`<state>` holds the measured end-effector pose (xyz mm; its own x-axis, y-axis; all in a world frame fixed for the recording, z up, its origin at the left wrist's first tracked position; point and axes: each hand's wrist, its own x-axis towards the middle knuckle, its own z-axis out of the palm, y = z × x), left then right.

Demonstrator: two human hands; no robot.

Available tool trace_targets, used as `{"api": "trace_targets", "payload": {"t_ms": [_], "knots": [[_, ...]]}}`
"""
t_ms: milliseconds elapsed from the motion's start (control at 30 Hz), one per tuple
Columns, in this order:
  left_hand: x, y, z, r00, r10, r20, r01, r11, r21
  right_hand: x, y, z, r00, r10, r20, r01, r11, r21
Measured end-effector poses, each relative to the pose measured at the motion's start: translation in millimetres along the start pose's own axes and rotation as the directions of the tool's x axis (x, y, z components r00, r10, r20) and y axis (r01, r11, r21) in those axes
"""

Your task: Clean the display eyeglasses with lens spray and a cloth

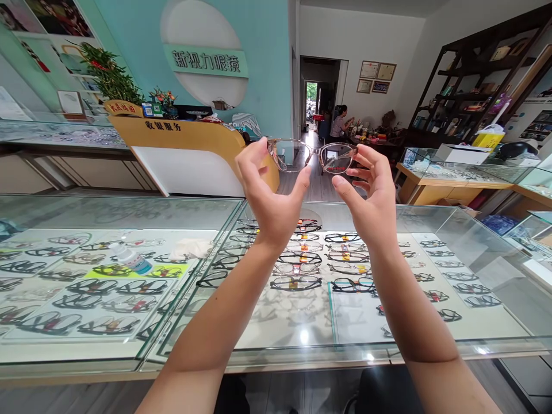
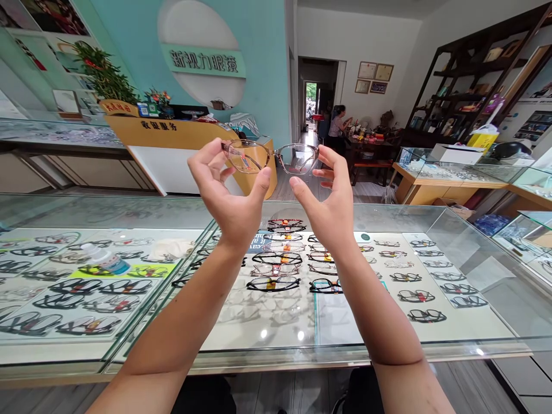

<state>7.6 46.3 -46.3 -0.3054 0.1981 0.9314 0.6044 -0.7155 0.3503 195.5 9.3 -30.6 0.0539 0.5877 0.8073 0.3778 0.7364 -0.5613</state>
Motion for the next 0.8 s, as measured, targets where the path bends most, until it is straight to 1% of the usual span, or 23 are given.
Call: {"api": "trace_targets", "payload": {"t_ms": [167, 333, 500, 800], "knots": [[1, 0, -1, 1.0, -0.025, 0.015, 0.025, 0.999, -0.039, 0, 2, 0, 1.0, -0.014, -0.017, 0.015, 0.999, 0.048], [1, -9, 4, 1.0, -0.023, 0.013, 0.025, 0.989, -0.148, -2, -3, 0, 0.998, -0.047, -0.04, 0.048, 0.998, 0.048], [1, -19, 10, 0.999, -0.008, 0.041, 0.019, 0.966, -0.257, -3, -5, 0, 0.996, -0.075, -0.05, 0.077, 0.997, 0.03], [0, -23, 12, 0.999, -0.003, 0.034, 0.011, 0.969, -0.246, -4, -8, 1, 0.995, -0.088, -0.044, 0.089, 0.996, 0.017]]}}
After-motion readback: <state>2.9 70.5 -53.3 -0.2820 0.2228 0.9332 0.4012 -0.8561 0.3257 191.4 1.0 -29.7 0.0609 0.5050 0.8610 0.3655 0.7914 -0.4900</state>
